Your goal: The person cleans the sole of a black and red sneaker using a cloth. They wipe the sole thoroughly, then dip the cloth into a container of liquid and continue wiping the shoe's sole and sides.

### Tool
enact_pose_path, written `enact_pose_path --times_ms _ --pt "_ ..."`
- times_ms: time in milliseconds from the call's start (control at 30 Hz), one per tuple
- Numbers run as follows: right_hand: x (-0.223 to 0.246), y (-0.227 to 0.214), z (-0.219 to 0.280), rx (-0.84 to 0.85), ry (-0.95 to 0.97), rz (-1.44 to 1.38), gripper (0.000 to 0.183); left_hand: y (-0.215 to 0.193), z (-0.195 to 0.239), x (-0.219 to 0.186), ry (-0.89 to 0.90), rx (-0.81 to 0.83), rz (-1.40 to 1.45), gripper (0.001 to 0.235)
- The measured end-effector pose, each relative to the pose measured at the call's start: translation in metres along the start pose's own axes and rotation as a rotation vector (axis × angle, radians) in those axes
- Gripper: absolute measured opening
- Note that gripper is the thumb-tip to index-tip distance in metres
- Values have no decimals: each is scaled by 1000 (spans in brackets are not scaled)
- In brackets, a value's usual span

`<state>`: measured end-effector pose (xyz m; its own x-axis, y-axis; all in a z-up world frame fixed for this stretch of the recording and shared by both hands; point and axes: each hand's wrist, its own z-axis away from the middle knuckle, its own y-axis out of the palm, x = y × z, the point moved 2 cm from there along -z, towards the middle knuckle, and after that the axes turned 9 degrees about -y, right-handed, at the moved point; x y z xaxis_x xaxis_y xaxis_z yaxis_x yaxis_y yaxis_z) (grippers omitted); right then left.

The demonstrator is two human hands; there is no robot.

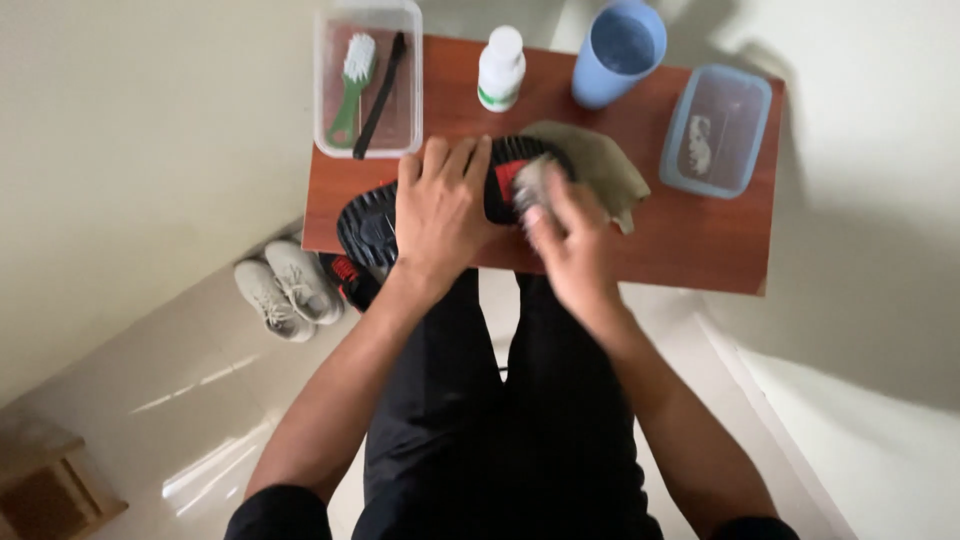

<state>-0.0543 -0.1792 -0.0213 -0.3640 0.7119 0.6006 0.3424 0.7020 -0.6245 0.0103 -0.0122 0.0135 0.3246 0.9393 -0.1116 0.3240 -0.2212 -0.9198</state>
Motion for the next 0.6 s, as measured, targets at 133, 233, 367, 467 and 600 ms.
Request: enact_pose_path --times_ms 133,233,367,467,600 --pt "6 -8 -5 -85 454 -787 61 -10 -3 0 0 99 -21 107" --pt "3 -10 1 -207 568 -1263 56 -38 2 -4 13 133 40 122" --pt "18 -18 -7 -137 625 -1479 45 -76 2 -1 -59 297 424 102" --pt "14 -12 -11 -65 579 -1543 44 -88 1 -3 -113 382 619 83" --pt "10 6 -22 -69 485 -1514 42 -96 -5 -3 -204 414 674 66"
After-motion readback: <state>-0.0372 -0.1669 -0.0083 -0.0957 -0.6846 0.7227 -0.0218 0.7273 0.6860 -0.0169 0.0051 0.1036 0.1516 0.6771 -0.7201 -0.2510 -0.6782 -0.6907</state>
